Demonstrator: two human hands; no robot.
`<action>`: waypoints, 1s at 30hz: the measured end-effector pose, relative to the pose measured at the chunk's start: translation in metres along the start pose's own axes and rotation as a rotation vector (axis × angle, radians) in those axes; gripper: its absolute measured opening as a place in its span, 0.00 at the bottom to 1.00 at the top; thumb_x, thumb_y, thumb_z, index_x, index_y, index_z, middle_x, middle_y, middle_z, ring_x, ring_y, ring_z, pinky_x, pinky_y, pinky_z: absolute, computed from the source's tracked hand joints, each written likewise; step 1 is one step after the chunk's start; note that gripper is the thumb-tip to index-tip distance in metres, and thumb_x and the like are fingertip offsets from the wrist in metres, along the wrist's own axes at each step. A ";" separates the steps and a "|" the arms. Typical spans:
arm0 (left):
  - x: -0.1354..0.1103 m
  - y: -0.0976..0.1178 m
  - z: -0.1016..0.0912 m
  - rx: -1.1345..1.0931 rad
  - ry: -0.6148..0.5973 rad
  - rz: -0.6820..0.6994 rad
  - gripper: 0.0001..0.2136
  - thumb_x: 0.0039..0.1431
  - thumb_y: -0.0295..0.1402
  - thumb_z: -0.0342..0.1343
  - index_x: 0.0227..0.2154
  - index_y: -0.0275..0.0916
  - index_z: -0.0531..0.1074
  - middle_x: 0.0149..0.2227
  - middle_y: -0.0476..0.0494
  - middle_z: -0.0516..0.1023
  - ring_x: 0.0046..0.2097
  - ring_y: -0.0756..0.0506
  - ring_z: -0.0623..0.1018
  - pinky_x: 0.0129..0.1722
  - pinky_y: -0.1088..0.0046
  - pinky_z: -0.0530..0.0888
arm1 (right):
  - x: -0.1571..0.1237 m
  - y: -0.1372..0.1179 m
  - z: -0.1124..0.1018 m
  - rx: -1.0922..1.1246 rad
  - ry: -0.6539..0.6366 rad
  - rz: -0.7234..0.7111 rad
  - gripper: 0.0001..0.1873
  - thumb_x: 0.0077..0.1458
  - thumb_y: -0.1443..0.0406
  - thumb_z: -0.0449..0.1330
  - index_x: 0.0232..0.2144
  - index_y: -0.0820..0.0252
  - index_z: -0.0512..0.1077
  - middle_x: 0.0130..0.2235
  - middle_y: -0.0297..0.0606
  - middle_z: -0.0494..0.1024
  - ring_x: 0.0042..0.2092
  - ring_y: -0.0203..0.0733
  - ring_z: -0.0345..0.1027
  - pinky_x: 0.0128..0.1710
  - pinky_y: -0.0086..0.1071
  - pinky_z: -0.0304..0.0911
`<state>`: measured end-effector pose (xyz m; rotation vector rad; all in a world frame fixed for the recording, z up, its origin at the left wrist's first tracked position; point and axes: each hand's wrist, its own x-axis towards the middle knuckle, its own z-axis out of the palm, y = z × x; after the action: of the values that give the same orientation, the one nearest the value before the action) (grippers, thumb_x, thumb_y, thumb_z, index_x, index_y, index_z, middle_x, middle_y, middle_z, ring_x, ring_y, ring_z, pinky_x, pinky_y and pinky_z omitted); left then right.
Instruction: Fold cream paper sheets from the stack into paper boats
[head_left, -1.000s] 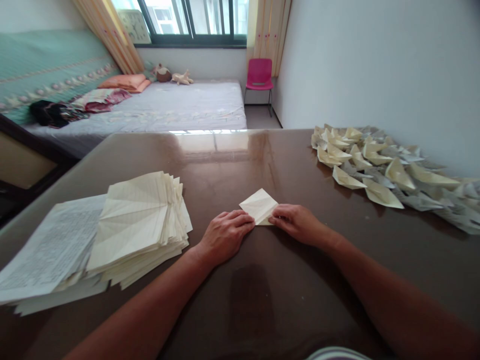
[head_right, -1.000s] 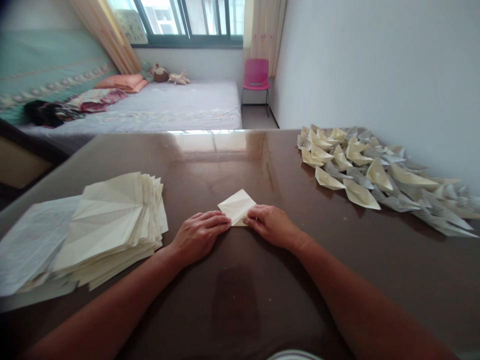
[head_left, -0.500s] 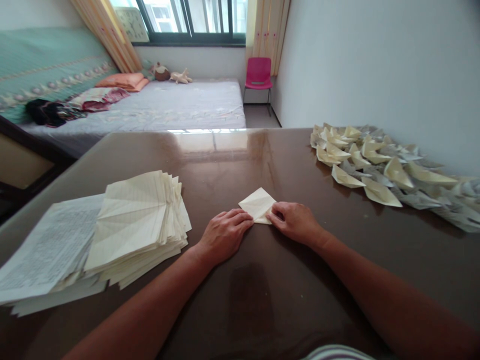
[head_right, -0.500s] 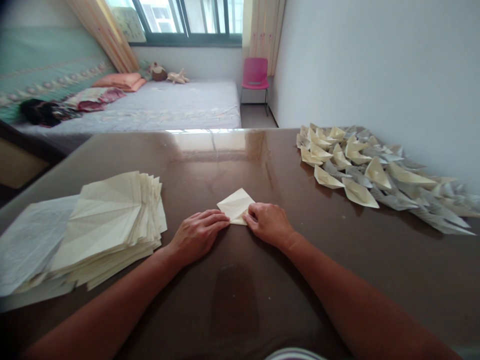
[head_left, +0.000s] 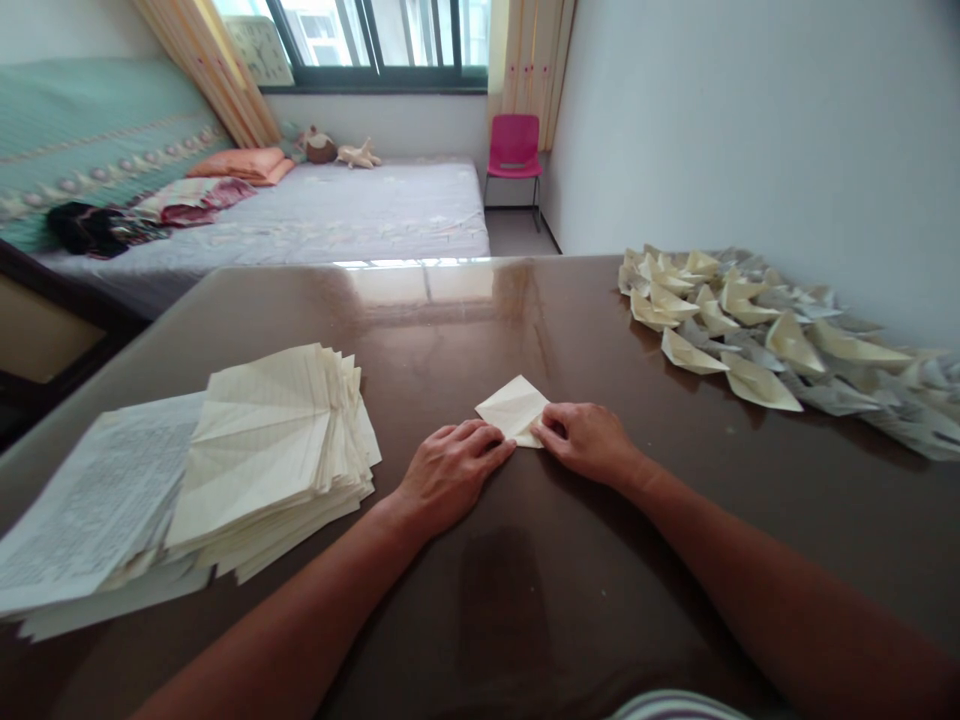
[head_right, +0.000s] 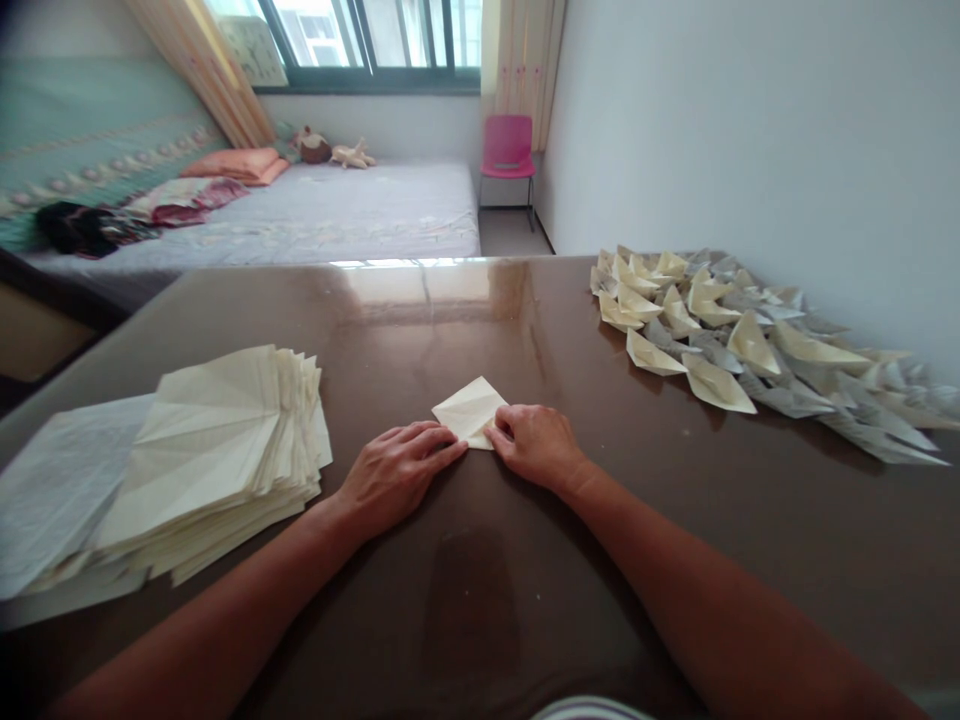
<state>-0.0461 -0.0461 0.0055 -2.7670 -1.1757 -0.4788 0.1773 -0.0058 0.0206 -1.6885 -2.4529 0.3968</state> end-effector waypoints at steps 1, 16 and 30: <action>0.000 0.000 0.000 0.003 -0.003 -0.002 0.13 0.65 0.32 0.48 0.49 0.46 0.71 0.47 0.46 0.76 0.50 0.46 0.73 0.44 0.69 0.70 | 0.000 0.000 0.000 -0.001 0.000 -0.002 0.16 0.58 0.54 0.52 0.25 0.55 0.70 0.28 0.34 0.78 0.29 0.37 0.66 0.26 0.30 0.44; 0.004 0.009 -0.006 0.060 -0.122 -0.053 0.12 0.67 0.33 0.46 0.50 0.45 0.70 0.48 0.47 0.74 0.51 0.45 0.71 0.44 0.68 0.69 | -0.001 -0.001 0.001 -0.046 -0.003 0.010 0.15 0.58 0.54 0.53 0.27 0.56 0.69 0.28 0.33 0.76 0.28 0.37 0.66 0.26 0.30 0.44; 0.004 0.010 -0.007 0.046 -0.144 -0.065 0.13 0.67 0.34 0.44 0.50 0.46 0.69 0.48 0.46 0.74 0.51 0.45 0.70 0.44 0.68 0.69 | -0.019 -0.009 -0.011 -0.269 -0.001 -0.542 0.11 0.62 0.66 0.55 0.47 0.56 0.71 0.44 0.39 0.75 0.47 0.44 0.65 0.41 0.36 0.53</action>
<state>-0.0382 -0.0515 0.0142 -2.7712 -1.2929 -0.2584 0.1792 -0.0251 0.0347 -1.0111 -2.9196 -0.0006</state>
